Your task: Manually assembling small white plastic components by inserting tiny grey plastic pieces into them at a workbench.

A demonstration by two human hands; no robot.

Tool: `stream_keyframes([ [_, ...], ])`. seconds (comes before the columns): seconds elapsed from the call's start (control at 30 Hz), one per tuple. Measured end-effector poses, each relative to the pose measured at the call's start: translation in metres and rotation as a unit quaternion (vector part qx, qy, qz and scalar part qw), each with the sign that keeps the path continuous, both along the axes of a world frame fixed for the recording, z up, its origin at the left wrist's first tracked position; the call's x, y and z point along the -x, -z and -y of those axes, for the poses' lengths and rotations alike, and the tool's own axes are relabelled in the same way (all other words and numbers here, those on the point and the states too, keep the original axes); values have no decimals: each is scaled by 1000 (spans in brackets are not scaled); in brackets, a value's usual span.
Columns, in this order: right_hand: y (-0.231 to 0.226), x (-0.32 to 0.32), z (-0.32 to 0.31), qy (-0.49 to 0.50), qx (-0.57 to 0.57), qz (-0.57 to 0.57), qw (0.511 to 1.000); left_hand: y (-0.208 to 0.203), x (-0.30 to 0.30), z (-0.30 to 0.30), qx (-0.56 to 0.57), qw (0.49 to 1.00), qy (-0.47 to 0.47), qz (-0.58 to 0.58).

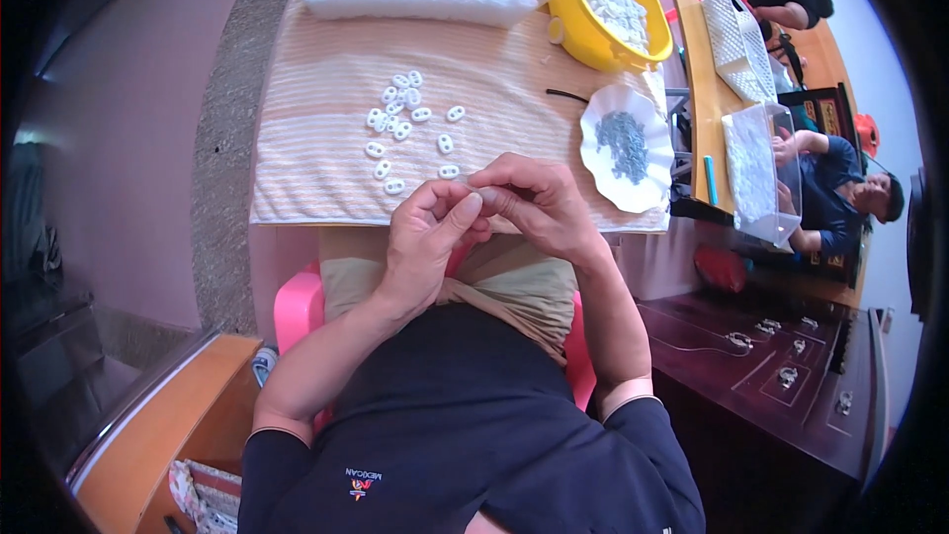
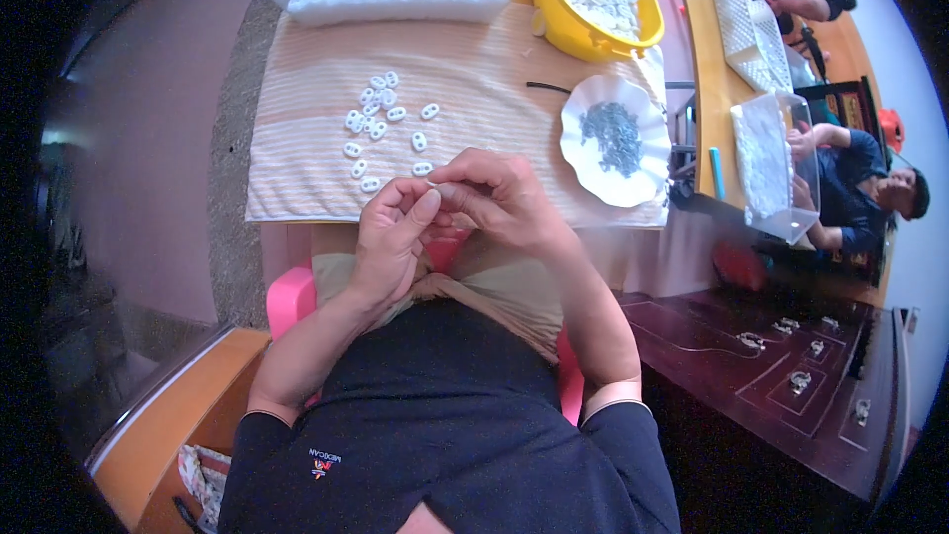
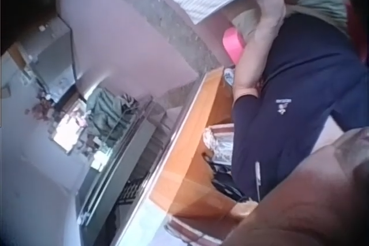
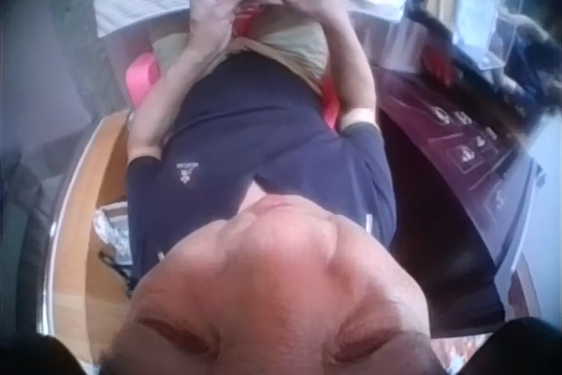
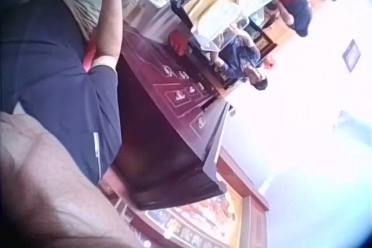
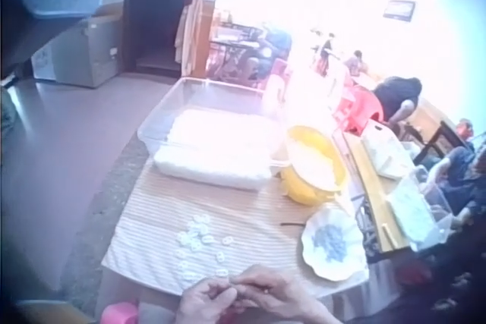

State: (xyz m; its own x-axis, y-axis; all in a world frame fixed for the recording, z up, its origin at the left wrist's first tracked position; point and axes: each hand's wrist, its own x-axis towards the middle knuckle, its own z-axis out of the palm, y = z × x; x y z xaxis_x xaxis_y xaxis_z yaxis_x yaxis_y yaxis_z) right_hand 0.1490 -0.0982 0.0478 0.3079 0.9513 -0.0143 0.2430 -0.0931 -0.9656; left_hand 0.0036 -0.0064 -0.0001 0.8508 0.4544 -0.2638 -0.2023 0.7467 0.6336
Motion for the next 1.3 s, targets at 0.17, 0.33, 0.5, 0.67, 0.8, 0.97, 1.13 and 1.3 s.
stream_keyframes([
  [0.17,-1,3,10,55,54,-116,990,-7,0,4,0,1000,17,-7],
  [0.33,-1,2,18,62,59,-198,977,-3,1,5,-7,999,36,5],
  [0.5,14,4,27,72,9,-166,983,-5,1,6,-12,998,63,7],
  [0.67,6,8,35,72,-8,-149,986,-5,1,7,-40,997,71,-7],
  [0.8,-3,-1,55,175,-48,122,976,-9,3,5,-6,997,69,-19],
  [0.97,-4,-26,92,296,44,345,889,-12,3,1,56,994,88,-23],
  [1.13,-6,-43,115,282,143,529,787,-10,3,5,4,996,85,-28],
  [1.3,-1,-46,119,277,193,523,783,-6,3,5,18,996,89,-20],
])
